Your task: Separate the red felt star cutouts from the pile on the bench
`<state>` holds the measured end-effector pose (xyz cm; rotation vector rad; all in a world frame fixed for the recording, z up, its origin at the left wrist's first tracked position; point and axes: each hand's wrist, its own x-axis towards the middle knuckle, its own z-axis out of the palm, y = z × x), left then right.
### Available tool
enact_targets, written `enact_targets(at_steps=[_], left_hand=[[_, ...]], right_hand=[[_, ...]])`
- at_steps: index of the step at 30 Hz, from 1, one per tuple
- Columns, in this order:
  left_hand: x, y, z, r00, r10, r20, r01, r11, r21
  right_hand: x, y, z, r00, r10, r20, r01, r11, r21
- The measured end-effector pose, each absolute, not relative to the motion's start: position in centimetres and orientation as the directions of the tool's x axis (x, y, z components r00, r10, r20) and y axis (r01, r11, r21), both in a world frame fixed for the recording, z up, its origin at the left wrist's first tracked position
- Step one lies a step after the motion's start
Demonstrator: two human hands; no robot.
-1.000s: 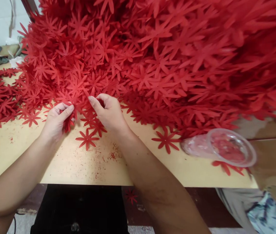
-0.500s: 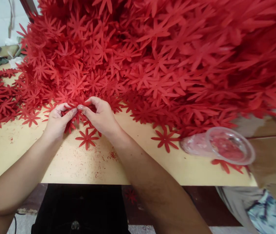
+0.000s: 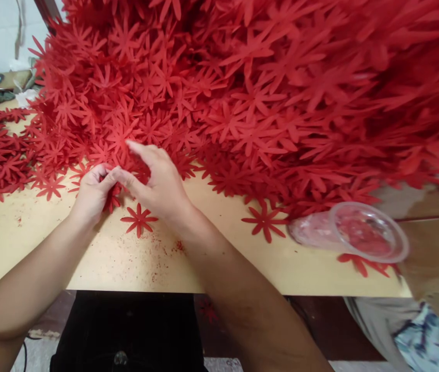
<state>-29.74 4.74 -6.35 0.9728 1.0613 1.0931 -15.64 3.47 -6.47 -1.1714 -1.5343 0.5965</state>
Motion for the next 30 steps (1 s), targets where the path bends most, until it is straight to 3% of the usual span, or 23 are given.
enact_targets(at_steps=[4,8,15,20,25,30], left_hand=[[-29.6,4.5,-6.6,0.125,0.982,-0.138,-0.162,0.157,0.974],[-29.5,4.5,-6.5,0.146,0.982,-0.122,-0.143,0.143,0.979],[-29.5,4.8,-7.1,0.221,0.975,-0.006,-0.047,0.017,0.999],[-29.6,4.9,-7.1,0.228,0.971,0.069,-0.061,-0.056,0.997],[-29.7,4.9,-6.9,0.244,0.969,0.035,-0.212,0.018,0.977],[-29.6,5.0,-7.0,0.198,0.98,-0.019,-0.203,0.06,0.977]], right_hand=[[-16.9,3.3,-6.8,-0.05,0.968,0.247,0.122,0.251,-0.96],[-16.8,3.5,-7.0,-0.051,0.983,0.178,-0.02,0.177,-0.984],[-16.5,4.2,-7.7,0.107,0.944,0.313,0.054,0.308,-0.95],[-15.6,4.4,-7.3,0.176,0.926,0.335,0.18,0.305,-0.935],[-15.9,3.9,-7.0,0.11,0.938,0.33,0.318,0.281,-0.905],[-16.5,4.1,-8.2,0.046,0.911,0.41,0.404,0.359,-0.841]])
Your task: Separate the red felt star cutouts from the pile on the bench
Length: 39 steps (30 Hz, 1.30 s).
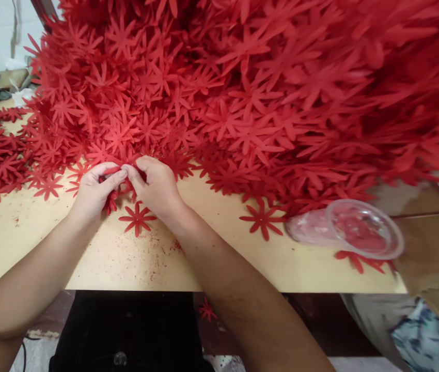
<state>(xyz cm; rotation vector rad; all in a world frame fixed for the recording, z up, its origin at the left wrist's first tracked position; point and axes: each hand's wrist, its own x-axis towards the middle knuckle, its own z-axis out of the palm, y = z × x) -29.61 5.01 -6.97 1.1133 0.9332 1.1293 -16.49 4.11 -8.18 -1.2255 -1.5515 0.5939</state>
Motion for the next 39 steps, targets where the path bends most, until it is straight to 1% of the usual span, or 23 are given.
enact_targets(at_steps=[5,8,10,16,18,21,24,27,30,33,36,39], left_hand=[[-30.1,5.7,-7.0,0.093,0.995,0.026,-0.193,-0.008,0.981],[-30.3,5.9,-6.9,0.073,0.997,0.03,-0.183,-0.016,0.983],[-30.2,5.8,-6.8,0.08,0.997,0.017,-0.166,-0.003,0.986],[-29.7,5.4,-6.2,0.113,0.989,-0.09,-0.055,0.097,0.994],[-29.6,5.4,-6.2,0.113,0.989,-0.093,-0.026,0.096,0.995],[-29.8,5.5,-6.3,0.122,0.991,-0.06,-0.01,0.061,0.998],[-29.9,5.5,-6.4,0.16,0.987,-0.03,-0.019,0.034,0.999],[-29.9,5.3,-6.3,0.164,0.986,-0.041,-0.027,0.046,0.999],[-29.9,5.2,-6.3,0.173,0.984,-0.031,-0.056,0.041,0.998],[-29.9,5.1,-6.3,0.199,0.98,0.017,-0.093,0.001,0.996],[-29.7,5.0,-6.3,0.204,0.978,0.045,-0.118,-0.021,0.993],[-29.6,4.9,-6.4,0.231,0.972,0.042,-0.105,-0.018,0.994]], right_hand=[[-16.4,4.2,-8.7,0.032,0.895,0.444,0.373,0.402,-0.836],[-16.1,4.1,-8.4,0.025,0.846,0.533,0.431,0.472,-0.769],[-16.0,4.0,-8.1,0.007,0.829,0.56,0.445,0.499,-0.744],[-16.8,3.9,-8.0,-0.043,0.889,0.457,0.358,0.441,-0.823],[-17.0,3.9,-8.1,-0.028,0.896,0.444,0.312,0.43,-0.847],[-17.1,3.9,-8.0,-0.007,0.898,0.439,0.246,0.427,-0.87],[-16.7,4.1,-7.9,0.063,0.912,0.406,0.208,0.386,-0.899],[-16.0,4.5,-8.0,0.177,0.916,0.359,0.179,0.329,-0.927],[-15.5,4.9,-8.2,0.232,0.909,0.347,0.163,0.315,-0.935],[-15.5,4.8,-8.2,0.216,0.908,0.359,0.22,0.313,-0.924],[-15.6,4.5,-7.8,0.188,0.905,0.383,0.364,0.298,-0.883],[-15.7,4.4,-7.5,0.18,0.888,0.423,0.483,0.295,-0.825]])
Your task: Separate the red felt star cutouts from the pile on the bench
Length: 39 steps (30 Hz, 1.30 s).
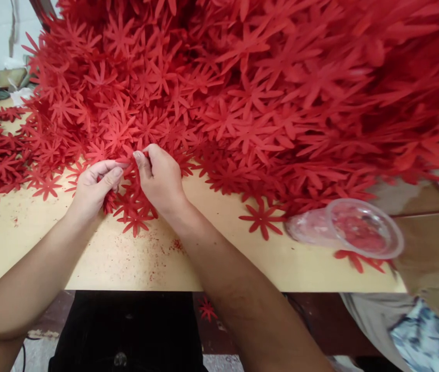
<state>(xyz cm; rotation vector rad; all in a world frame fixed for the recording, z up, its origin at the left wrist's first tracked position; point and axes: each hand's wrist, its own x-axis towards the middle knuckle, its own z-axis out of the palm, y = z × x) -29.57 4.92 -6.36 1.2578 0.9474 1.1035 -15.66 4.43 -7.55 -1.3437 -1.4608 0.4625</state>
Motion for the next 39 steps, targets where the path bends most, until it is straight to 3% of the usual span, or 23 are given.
enact_targets(at_steps=[5,10,14,19,26,34,36,39], left_hand=[[-30.1,5.1,-5.7,0.169,0.985,0.04,-0.089,-0.025,0.996],[-31.3,6.3,-5.5,0.08,0.996,-0.025,-0.217,0.042,0.975],[-31.1,6.6,-6.3,0.048,0.996,-0.079,-0.256,0.089,0.963],[-30.4,5.8,-6.1,0.132,0.983,-0.127,-0.266,0.159,0.951],[-30.2,5.1,-6.2,0.278,0.955,-0.1,-0.301,0.185,0.936],[-29.7,4.8,-6.4,0.31,0.95,0.038,-0.198,0.025,0.98],[-29.7,4.9,-6.3,0.282,0.959,0.038,-0.185,0.015,0.983],[-29.8,5.3,-6.3,0.22,0.975,0.021,-0.175,0.018,0.984]], right_hand=[[-14.8,5.3,-8.5,0.198,0.866,0.459,0.514,0.308,-0.801],[-12.6,6.1,-9.3,0.256,0.808,0.531,0.499,0.36,-0.788],[-13.4,4.5,-7.3,0.18,0.797,0.576,0.553,0.402,-0.73],[-17.0,2.5,-6.5,-0.067,0.865,0.497,0.473,0.466,-0.748],[-17.1,3.3,-8.0,0.045,0.923,0.381,0.268,0.356,-0.895],[-16.7,3.4,-7.4,0.109,0.916,0.386,0.36,0.325,-0.874],[-17.0,3.4,-7.5,0.141,0.922,0.361,0.278,0.313,-0.908],[-17.6,3.4,-7.6,0.063,0.973,0.222,0.018,0.221,-0.975]])
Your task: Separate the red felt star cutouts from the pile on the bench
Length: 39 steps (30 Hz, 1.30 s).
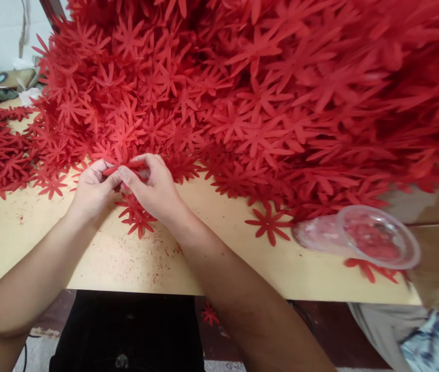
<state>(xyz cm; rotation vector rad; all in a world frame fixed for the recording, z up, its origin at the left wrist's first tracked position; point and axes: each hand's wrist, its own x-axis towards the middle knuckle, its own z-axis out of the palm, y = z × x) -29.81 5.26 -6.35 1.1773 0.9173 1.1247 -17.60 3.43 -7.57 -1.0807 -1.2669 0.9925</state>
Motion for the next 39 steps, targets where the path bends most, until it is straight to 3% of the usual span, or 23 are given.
enact_targets(at_steps=[3,9,12,19,22,26,30,36,39], left_hand=[[-30.0,5.6,-6.4,0.216,0.976,0.003,-0.147,0.03,0.989],[-30.0,5.1,-6.4,0.294,0.954,0.057,-0.072,-0.038,0.997],[-30.1,4.7,-6.5,0.277,0.95,0.142,-0.021,-0.142,0.99],[-31.4,4.8,-6.2,0.071,0.934,0.351,0.269,-0.357,0.895],[-31.5,5.0,-6.0,0.029,0.927,0.373,0.182,-0.372,0.91],[-30.8,5.0,-6.4,0.16,0.94,0.301,0.01,-0.306,0.952],[-30.1,5.0,-7.2,0.219,0.947,0.234,-0.118,-0.212,0.97],[-30.7,6.0,-7.1,0.052,0.994,0.093,-0.24,-0.078,0.968],[-31.2,6.4,-6.6,-0.017,1.0,-0.01,-0.31,0.005,0.951]], right_hand=[[-18.1,3.3,-7.5,-0.056,0.991,0.119,-0.148,0.11,-0.983],[-17.3,3.5,-7.3,-0.1,0.993,0.058,-0.255,0.031,-0.966],[-17.0,3.5,-7.3,-0.089,0.994,0.061,-0.22,0.04,-0.975],[-17.2,3.4,-7.3,0.052,0.988,0.149,-0.127,0.154,-0.98],[-16.9,3.4,-7.2,0.099,0.986,0.138,-0.05,0.143,-0.988],[-16.9,3.2,-6.9,0.124,0.979,0.159,0.061,0.152,-0.986],[-17.1,3.3,-7.0,0.04,0.987,0.156,0.025,0.155,-0.988],[-16.8,3.3,-7.0,-0.185,0.965,0.186,-0.055,0.179,-0.982],[-16.4,3.4,-7.1,-0.166,0.975,0.145,-0.055,0.138,-0.989]])
